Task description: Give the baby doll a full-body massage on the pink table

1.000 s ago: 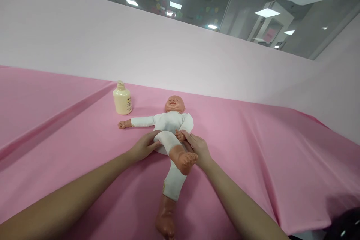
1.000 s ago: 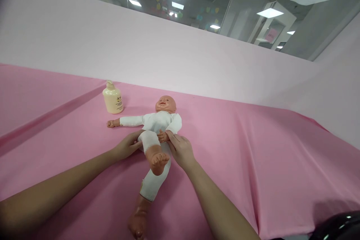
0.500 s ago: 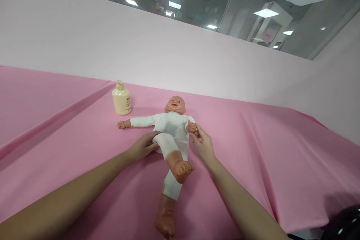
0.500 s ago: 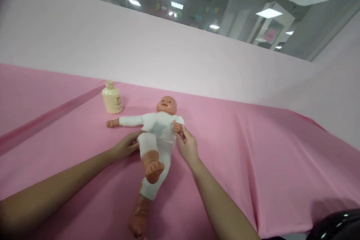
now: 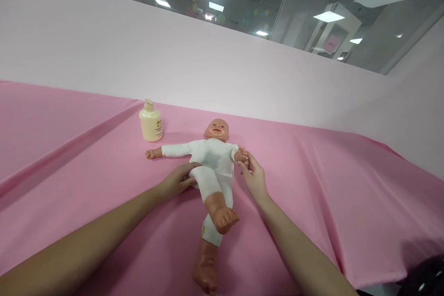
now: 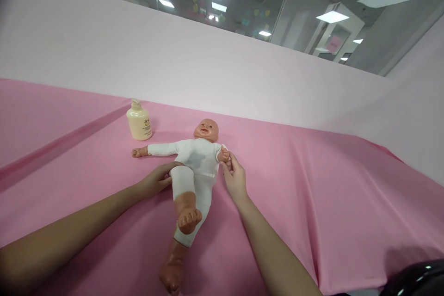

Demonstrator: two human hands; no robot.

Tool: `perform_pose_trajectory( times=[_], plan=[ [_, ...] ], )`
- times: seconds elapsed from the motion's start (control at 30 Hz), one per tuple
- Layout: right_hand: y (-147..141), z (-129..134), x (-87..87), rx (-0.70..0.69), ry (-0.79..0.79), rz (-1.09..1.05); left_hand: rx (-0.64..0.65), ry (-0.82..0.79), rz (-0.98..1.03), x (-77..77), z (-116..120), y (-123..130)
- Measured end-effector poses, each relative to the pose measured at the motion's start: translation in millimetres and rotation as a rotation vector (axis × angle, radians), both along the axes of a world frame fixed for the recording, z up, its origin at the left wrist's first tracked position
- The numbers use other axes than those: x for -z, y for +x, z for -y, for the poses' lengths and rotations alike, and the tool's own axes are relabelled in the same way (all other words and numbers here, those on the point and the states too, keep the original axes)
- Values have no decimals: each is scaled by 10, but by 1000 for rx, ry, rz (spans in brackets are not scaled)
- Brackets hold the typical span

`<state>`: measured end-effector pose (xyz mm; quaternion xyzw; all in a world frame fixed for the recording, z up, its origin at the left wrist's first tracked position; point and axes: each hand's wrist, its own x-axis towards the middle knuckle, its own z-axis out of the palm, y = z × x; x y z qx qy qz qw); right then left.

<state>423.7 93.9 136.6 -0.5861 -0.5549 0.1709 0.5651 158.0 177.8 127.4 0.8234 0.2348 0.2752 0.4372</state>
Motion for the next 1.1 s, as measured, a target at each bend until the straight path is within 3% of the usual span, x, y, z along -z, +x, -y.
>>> perform_pose_trajectory(
  times=[0.23,0.43,0.7,1.1],
  plan=[
    [-113,75,-96,-41,-11,165,-23,79,3,-15,2,30],
    [-134,67,3,-119,37,279,-35,85,11,-43,31,51],
    [-160,65,73,-86,66,567,-43,104,-1,-45,18,57],
    [-169,25,148,-39,170,776,-37,101,-18,-2,3,57]
  ],
)
